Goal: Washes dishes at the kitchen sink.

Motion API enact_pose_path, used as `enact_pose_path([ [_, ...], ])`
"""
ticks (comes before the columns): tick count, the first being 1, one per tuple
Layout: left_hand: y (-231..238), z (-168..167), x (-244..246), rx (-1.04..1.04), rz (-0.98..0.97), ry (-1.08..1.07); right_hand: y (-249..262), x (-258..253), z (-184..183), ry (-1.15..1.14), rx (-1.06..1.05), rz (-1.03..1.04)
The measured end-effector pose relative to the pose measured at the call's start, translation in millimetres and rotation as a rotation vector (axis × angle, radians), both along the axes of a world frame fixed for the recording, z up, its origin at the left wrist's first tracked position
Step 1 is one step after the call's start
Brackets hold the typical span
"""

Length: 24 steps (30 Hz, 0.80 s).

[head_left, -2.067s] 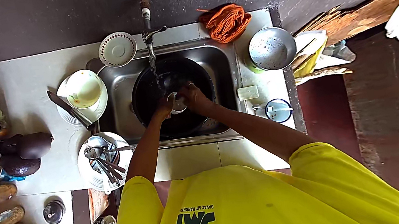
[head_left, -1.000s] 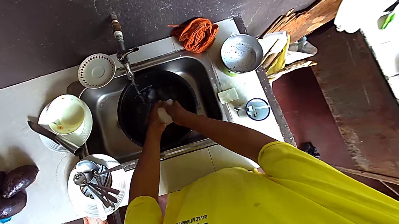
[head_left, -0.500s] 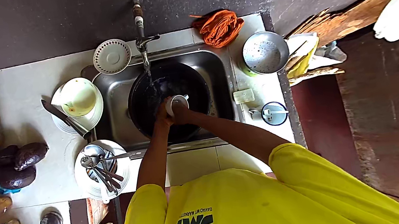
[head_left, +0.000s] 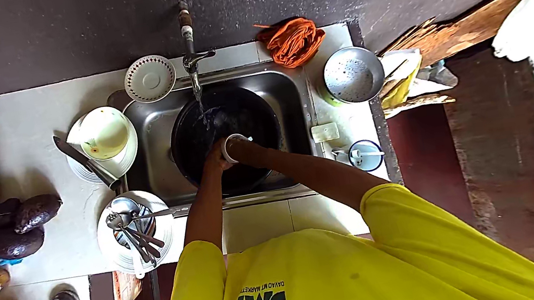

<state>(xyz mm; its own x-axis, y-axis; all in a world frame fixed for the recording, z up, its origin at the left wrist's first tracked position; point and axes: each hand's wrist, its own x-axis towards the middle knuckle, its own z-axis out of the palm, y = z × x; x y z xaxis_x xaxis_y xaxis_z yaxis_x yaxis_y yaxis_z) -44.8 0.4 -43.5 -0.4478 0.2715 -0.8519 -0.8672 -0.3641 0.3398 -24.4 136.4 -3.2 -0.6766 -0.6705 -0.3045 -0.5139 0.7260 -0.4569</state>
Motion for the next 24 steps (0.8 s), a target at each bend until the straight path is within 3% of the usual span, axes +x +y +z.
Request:
enact_pose_path([
  [3, 9, -10, -2, -0.19, 0.042, 0.034, 5, -13, -8, -0.171, 0.026, -0.054],
  [6, 18, -13, -2, -0.24, 0.008, 0.173, 1, -24, 15, -0.291, 0.038, -0.233],
  [8, 13, -10, -6, -0.141, -0.104, 0.141, 0, -29, 15, -0.248, 0.039, -0.315],
  [11, -5, -2, -14, 0.058, -0.241, 0.196, 0, -29, -9, -0.052, -0.035, -0.197],
  [14, -17, 1, -20, 0.07, -0.143, 0.28, -1, -30, -6, 0.049, -0.273, -0.209],
  [16, -24, -9, -32, 0.045, 0.005, 0.211, -2, -33, -1, 0.174, -0.459, -0.375],
  [19, -30, -13, -46, -0.02, 0.244, 0.04, 3, -35, 18, 0.239, -0.563, -0.687],
  [22, -28, 11, -50, -0.077, 0.236, 0.036, 16, -28, 26, 0.146, -0.588, -0.939],
  [24, -20, 18, -50, -0.248, 0.11, 0.169, 25, -18, 27, 0.064, -0.553, -1.062],
])
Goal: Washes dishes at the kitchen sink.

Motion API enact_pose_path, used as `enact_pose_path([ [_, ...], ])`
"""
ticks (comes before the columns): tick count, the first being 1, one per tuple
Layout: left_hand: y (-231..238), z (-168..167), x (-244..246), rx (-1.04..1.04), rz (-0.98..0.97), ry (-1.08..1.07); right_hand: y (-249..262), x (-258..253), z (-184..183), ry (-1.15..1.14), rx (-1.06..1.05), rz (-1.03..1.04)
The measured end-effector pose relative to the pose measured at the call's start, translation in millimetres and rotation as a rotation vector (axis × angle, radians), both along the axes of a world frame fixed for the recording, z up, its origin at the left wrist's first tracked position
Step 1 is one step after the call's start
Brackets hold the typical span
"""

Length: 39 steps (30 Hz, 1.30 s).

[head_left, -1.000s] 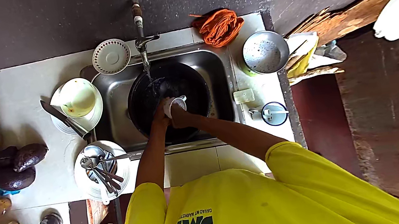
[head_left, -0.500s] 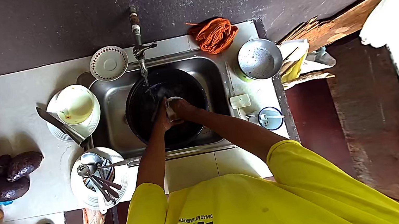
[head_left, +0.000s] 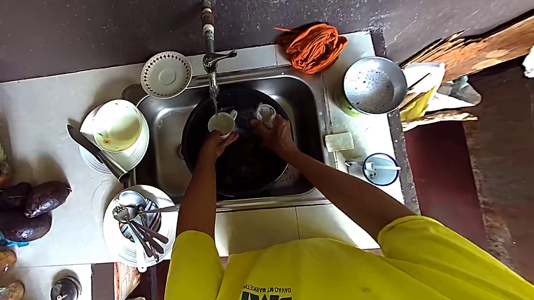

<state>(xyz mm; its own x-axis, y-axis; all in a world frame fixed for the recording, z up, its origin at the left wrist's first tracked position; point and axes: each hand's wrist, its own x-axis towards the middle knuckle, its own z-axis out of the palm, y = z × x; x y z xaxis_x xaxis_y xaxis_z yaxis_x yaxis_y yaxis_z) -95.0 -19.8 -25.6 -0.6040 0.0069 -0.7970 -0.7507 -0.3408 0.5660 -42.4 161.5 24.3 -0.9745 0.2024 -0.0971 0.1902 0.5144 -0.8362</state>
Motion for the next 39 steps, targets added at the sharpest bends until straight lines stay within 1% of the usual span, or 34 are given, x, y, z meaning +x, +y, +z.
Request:
enact_pose_path([
  [1, 5, 1, 2, -0.147, -0.096, 0.103, 4, 6, 0, -0.042, -0.015, -0.034],
  [4, 10, 3, 9, -0.743, -0.438, 0.488, 16, 26, -3, -0.137, -0.079, -0.093],
  [5, 9, 2, 11, -0.903, -0.488, 0.631, 18, 31, -5, -0.166, -0.113, -0.12],
  [7, 4, -2, 18, -1.076, -0.519, 0.867, 22, 39, -6, -0.211, -0.222, -0.174],
  [9, -2, -11, 21, -1.133, -0.509, 1.02, 24, 44, -4, -0.238, -0.401, -0.216],
  [12, -8, -18, 18, -1.15, -0.438, 1.127, 22, 48, 8, -0.331, -0.723, -0.256],
  [13, -9, -17, 17, -1.162, -0.412, 1.129, 21, 49, 12, -0.354, -0.792, -0.262],
  [15, -9, -13, 13, -1.192, -0.362, 1.103, 19, 51, 14, -0.375, -0.846, -0.263],
  [17, -8, -7, 10, -1.187, -0.311, 1.082, 19, 52, 12, -0.37, -0.809, -0.221],
  [19, -1, 0, 6, -1.152, -0.253, 1.0, 21, 53, 8, -0.34, -0.725, -0.123],
  [21, 13, 18, 0, -1.102, -0.219, 0.826, 24, 53, 3, -0.338, -0.63, -0.077],
  [23, 29, 48, -10, -1.039, -0.273, 0.58, 26, 53, 2, -0.358, -0.599, -0.078],
  [25, 43, 72, -25, -0.913, -0.322, 0.396, 26, 54, 2, -0.386, -0.595, -0.096],
  [27, 55, 84, -45, -0.713, -0.33, 0.31, 24, 53, 8, -0.43, -0.603, -0.117],
  [29, 68, 90, -64, -0.538, -0.264, 0.294, 22, 54, 18, -0.481, -0.559, -0.119],
  [30, 73, 92, -74, -0.483, -0.248, 0.293, 21, 56, 23, -0.496, -0.518, -0.102],
  [31, 78, 93, -85, -0.487, -0.243, 0.291, 20, 58, 27, -0.509, -0.479, -0.073],
  [34, 87, 93, -111, -0.641, -0.318, 0.241, 24, 64, 25, -0.45, -0.39, 0.037],
  [37, 94, 89, -126, -0.669, -0.328, 0.27, 26, 71, 22, -0.411, -0.459, 0.041],
  [39, 95, 85, -130, -0.606, -0.288, 0.359, 29, 73, 17, -0.351, -0.507, 0.055],
])
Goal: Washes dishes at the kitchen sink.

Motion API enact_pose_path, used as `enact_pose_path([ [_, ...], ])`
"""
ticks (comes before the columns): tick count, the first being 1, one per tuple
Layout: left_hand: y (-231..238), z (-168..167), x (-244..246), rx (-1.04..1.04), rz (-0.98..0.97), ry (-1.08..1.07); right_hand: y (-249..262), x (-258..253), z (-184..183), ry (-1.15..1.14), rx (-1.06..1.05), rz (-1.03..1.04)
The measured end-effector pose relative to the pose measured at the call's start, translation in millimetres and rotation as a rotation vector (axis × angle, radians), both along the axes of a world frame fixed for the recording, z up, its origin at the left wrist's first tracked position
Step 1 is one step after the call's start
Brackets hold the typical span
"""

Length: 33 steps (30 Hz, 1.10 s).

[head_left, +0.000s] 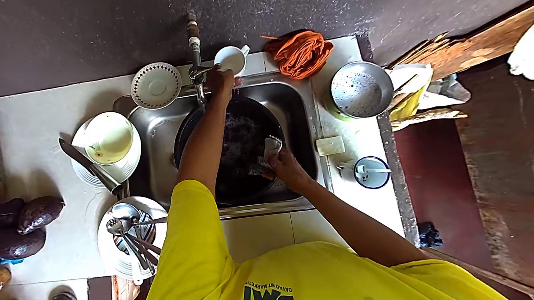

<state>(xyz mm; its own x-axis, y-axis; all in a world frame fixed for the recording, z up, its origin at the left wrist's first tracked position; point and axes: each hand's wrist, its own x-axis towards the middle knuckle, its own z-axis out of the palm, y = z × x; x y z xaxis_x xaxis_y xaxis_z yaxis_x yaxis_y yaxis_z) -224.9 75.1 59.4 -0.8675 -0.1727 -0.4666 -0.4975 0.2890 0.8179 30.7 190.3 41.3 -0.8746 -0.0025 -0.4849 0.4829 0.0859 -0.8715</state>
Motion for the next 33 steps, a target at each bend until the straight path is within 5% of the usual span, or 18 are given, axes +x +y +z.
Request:
enact_pose_path([
  [4, -5, -13, 19, 0.138, -0.014, 0.141, 29, -7, 16, 0.071, -0.008, -0.011],
  [9, -63, -89, 99, -0.5, -0.439, 0.311, 117, -39, 57, 0.411, 0.528, -0.179],
  [13, -91, -133, 154, -0.791, -0.525, 0.11, 177, -80, 65, 0.205, 0.879, -0.223],
  [18, -81, -131, 162, -0.84, -0.696, -0.076, 201, -107, 28, -0.071, 1.08, 0.058],
  [21, -65, -108, 156, -0.654, -0.626, -0.2, 198, -112, 18, -0.149, 1.114, 0.171],
  [27, -16, -70, 164, 0.086, -0.077, -0.442, 198, -124, 21, -0.204, 1.154, 0.382],
  [33, 19, 11, 180, 0.506, 0.249, -0.565, 240, -117, 31, 0.026, 0.816, 0.158],
])
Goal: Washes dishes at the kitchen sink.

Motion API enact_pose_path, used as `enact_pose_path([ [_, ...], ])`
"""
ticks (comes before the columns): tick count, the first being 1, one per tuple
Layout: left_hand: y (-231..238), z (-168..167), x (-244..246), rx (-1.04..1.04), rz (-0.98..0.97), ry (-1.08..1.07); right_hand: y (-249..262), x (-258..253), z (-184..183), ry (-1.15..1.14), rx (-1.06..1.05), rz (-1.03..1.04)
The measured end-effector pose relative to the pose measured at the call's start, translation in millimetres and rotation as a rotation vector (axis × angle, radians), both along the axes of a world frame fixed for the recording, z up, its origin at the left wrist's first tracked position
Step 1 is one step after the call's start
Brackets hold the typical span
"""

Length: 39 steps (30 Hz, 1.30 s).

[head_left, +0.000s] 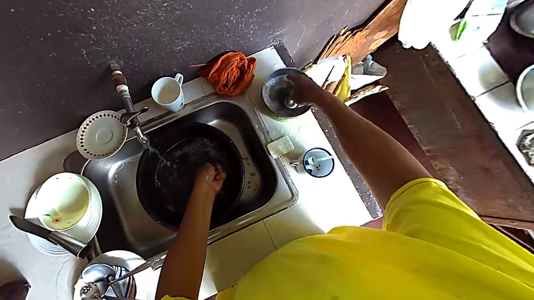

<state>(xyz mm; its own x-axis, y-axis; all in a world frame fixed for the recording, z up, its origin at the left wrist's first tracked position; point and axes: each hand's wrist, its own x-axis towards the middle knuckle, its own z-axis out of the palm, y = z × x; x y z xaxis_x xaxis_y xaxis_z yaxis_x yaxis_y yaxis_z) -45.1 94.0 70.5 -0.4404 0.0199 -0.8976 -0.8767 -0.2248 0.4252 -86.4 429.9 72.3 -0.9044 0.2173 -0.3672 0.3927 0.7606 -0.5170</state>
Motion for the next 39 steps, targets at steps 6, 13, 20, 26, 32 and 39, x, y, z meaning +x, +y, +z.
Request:
enact_pose_path([
  [6, 53, 46, 25, -0.016, -0.052, 0.182, 5, 30, 17, 0.199, -0.577, -0.354],
  [13, 116, 53, 30, 0.069, -0.247, 0.485, -7, 43, -2, 0.364, -1.031, -0.529],
  [20, 164, 17, 6, 0.025, -0.584, 0.493, -46, 28, -16, 0.457, -1.049, -0.886],
  [26, 158, 36, -4, 0.082, -0.517, 0.399, -48, 11, -31, 0.327, -0.904, -0.951],
  [32, 170, 24, -19, 0.072, -0.464, 0.468, -68, 8, -6, 0.232, -0.703, -0.902],
  [39, 155, 31, -11, 0.116, -0.466, 0.354, -35, 1, -21, 0.204, -0.303, -0.621],
])
